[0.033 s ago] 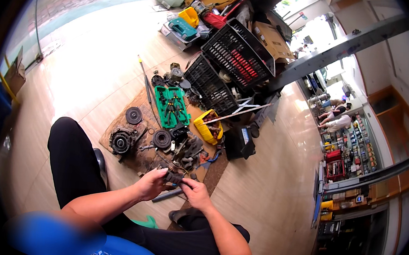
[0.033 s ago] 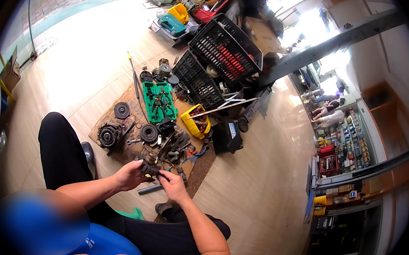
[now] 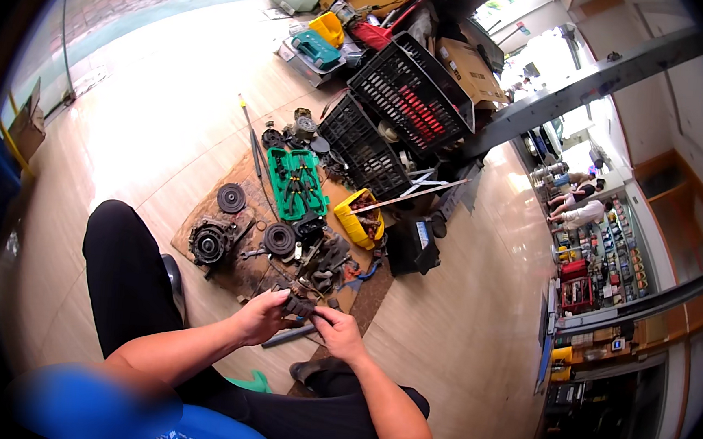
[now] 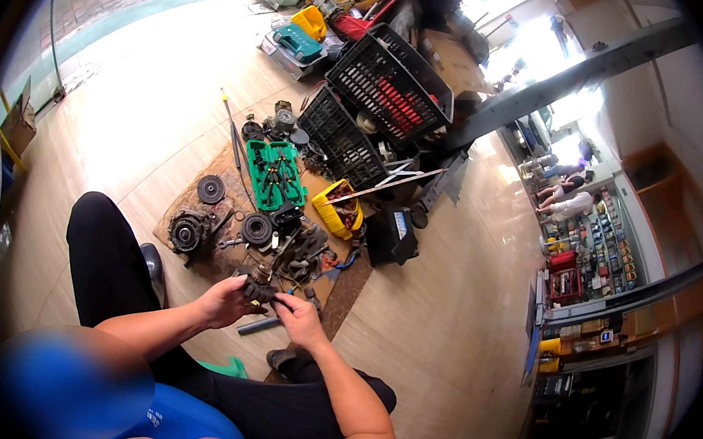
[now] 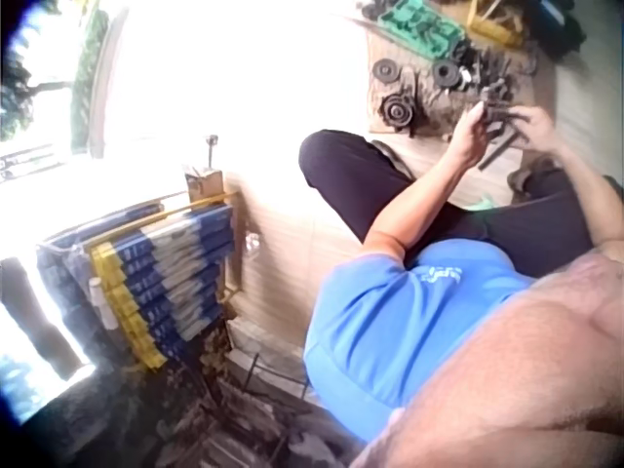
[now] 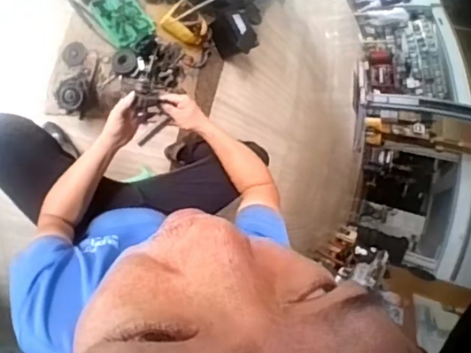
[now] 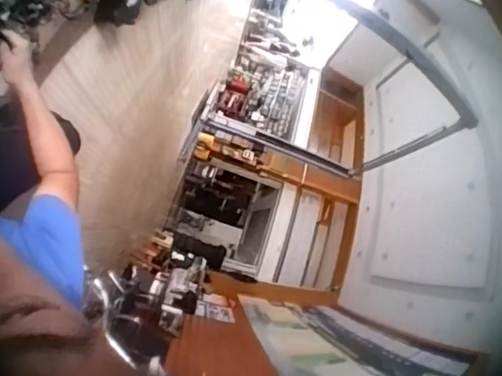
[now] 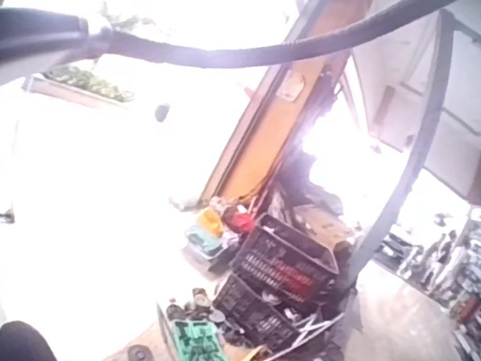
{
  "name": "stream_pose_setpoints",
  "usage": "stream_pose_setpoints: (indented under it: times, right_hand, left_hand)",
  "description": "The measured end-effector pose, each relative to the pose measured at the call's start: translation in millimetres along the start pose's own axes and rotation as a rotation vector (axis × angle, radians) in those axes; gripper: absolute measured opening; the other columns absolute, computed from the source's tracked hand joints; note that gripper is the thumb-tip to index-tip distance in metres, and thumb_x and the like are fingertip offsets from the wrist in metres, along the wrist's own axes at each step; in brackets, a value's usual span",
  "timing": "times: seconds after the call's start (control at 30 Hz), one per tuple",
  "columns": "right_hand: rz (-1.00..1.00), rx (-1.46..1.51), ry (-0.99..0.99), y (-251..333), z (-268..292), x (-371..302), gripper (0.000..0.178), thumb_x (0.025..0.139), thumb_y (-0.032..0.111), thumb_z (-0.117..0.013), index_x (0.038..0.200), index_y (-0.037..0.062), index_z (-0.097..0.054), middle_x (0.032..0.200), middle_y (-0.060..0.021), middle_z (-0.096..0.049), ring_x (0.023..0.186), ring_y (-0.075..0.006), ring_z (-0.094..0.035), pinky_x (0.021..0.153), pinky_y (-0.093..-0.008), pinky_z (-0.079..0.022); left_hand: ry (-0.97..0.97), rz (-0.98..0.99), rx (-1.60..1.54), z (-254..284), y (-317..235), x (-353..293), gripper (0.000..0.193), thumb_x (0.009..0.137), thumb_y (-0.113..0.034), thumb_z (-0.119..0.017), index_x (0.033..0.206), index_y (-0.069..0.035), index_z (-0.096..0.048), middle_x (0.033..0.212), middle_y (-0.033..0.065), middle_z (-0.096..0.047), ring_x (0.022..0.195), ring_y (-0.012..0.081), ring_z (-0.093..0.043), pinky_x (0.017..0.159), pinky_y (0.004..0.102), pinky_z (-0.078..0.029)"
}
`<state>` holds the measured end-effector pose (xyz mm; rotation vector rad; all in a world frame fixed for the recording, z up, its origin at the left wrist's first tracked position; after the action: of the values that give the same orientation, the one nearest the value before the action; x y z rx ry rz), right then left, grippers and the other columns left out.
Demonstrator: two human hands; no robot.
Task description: The person disassembles a mechanical component by removing bolts with a screwdriver and using pliers to extract internal parts, then uses a thin metal rod to push through a small opening in the housing.
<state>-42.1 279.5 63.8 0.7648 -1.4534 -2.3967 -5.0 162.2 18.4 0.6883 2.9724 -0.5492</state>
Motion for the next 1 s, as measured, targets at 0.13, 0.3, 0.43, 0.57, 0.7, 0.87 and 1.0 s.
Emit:
stream_pose_setpoints:
  times: [0.13, 0.3, 0.43, 0.57, 0.7, 0.87, 1.0]
  right_hand:
    - [-0.036, 0.11, -0.023, 2, 9, 0, 0.018, 0.093, 0.006, -0.06, 0.109, -0.0001, -0.068, 0.082, 0.0023, -0.064, 0.068, -0.0035, -0.054, 0.06, -0.02, -0.044]
    - [0.006, 0.111, -0.007, 9, 14, -3, 0.014, 0.092, 0.005, -0.062, 0.104, -0.0002, -0.068, 0.081, 0.0032, -0.063, 0.069, -0.0035, -0.053, 0.062, -0.0197, -0.043]
    - [0.088, 0.052, 0.027, 22, 13, -6, 0.016, 0.091, 0.003, -0.062, 0.106, -0.0018, -0.068, 0.085, 0.0005, -0.066, 0.074, -0.0049, -0.056, 0.066, -0.0206, -0.045]
    - [0.105, 0.067, 0.101, 21, 11, -8, 0.013, 0.091, 0.004, -0.063, 0.102, -0.0022, -0.069, 0.084, -0.0007, -0.067, 0.075, -0.0073, -0.058, 0.067, -0.0231, -0.047]
    - [0.108, -0.062, 0.191, 28, 0, -12, 0.013, 0.091, 0.007, -0.063, 0.098, -0.0023, -0.069, 0.081, -0.0057, -0.068, 0.073, -0.0116, -0.061, 0.066, -0.0266, -0.049]
    - [0.137, -0.213, 0.24, 21, -15, -14, 0.015, 0.091, 0.012, -0.063, 0.098, -0.0002, -0.069, 0.08, -0.0121, -0.068, 0.07, -0.0178, -0.064, 0.067, -0.0298, -0.05]
    - [0.081, -0.317, 0.245, 7, -17, -12, 0.018, 0.091, 0.014, -0.063, 0.101, 0.0015, -0.069, 0.081, -0.0142, -0.068, 0.07, -0.0206, -0.064, 0.068, -0.0312, -0.05]
  left_hand:
    - [0.039, 0.038, -0.017, -6, 0, -1, 0.041, 0.093, -0.032, -0.058, 0.127, -0.009, -0.052, 0.123, 0.0068, -0.062, 0.111, 0.0209, -0.06, 0.098, 0.0442, -0.044]
    - [0.012, 0.036, 0.039, -13, -4, -1, 0.048, 0.09, -0.025, -0.065, 0.131, -0.011, -0.044, 0.12, 0.0061, -0.061, 0.108, 0.0181, -0.061, 0.091, 0.0411, -0.05]
    - [-0.056, -0.028, 0.114, -1, -7, 2, 0.055, 0.085, -0.02, -0.071, 0.129, -0.009, -0.039, 0.12, 0.0083, -0.058, 0.11, 0.022, -0.06, 0.089, 0.0411, -0.052]
    - [-0.262, -0.085, 0.047, 15, -10, 0, 0.075, 0.078, -0.005, -0.077, 0.135, -0.005, -0.03, 0.116, 0.0117, -0.056, 0.099, 0.021, -0.062, 0.085, 0.0357, -0.054]
    - [-0.352, -0.161, 0.056, 18, -20, -3, 0.083, 0.076, 0.005, -0.076, 0.139, -0.002, -0.024, 0.117, 0.0138, -0.056, 0.102, 0.0213, -0.061, 0.089, 0.0363, -0.053]
    - [-0.159, -0.29, -0.066, 5, -40, 4, 0.054, 0.081, -0.003, -0.072, 0.128, -0.005, -0.045, 0.116, 0.0092, -0.061, 0.102, 0.0204, -0.063, 0.091, 0.0386, -0.053]
    - [-0.116, -0.246, -0.159, 14, -45, 6, 0.034, 0.088, -0.016, -0.066, 0.119, -0.008, -0.056, 0.111, 0.0083, -0.067, 0.105, 0.0232, -0.064, 0.094, 0.0425, -0.051]
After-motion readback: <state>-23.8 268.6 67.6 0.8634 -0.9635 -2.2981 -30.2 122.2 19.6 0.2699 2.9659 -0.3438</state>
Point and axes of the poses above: each hand's wrist, its own x-axis towards the middle knuckle, its own z-axis out of the back of the hand, y = z × x, the point moved 9 cm from there along x, towards the middle knuckle
